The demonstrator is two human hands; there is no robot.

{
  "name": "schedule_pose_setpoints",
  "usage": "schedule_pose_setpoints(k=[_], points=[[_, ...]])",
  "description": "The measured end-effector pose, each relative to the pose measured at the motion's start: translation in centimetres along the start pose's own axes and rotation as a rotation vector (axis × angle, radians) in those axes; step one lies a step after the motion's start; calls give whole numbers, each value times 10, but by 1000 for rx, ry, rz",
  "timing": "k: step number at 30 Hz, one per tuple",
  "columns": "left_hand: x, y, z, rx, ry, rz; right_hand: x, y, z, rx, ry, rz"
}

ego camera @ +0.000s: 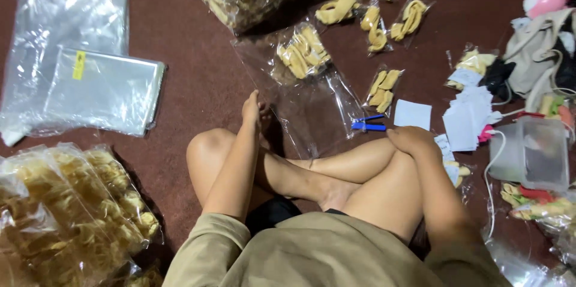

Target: Manually placing snacks into plastic bags and sealing them with a stapler while sitting on the floor.

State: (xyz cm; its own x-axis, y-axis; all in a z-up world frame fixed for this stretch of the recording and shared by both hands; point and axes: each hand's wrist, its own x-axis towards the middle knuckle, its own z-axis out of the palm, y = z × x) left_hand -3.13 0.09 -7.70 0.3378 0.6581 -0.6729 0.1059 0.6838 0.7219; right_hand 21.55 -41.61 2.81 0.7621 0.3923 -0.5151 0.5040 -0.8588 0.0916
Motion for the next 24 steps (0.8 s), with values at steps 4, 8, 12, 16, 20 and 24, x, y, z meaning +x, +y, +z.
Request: schedule_pose_setpoints(k=[4,8,12,16,20,24], points=[[-22,-5,-16,-41,43,-18,-39,-71,-43,-137,-195,-43],[-5,-25,-22,-13,6,22,-87,-143,-50,-267,-282,-223],[-7,-30,-24,27,-54,69,-88,-184,-1,-466,-219,-280],[-9,-30,-18,7,-60,104,-135,-197,-15,-403,-136,-307],[-8,-31,-10,9,-64,129,-135,-192,-12,-423,-74,-314],[-18,-30,-3,6,-69,141,-156,-199,-23,-396,-63,-284]])
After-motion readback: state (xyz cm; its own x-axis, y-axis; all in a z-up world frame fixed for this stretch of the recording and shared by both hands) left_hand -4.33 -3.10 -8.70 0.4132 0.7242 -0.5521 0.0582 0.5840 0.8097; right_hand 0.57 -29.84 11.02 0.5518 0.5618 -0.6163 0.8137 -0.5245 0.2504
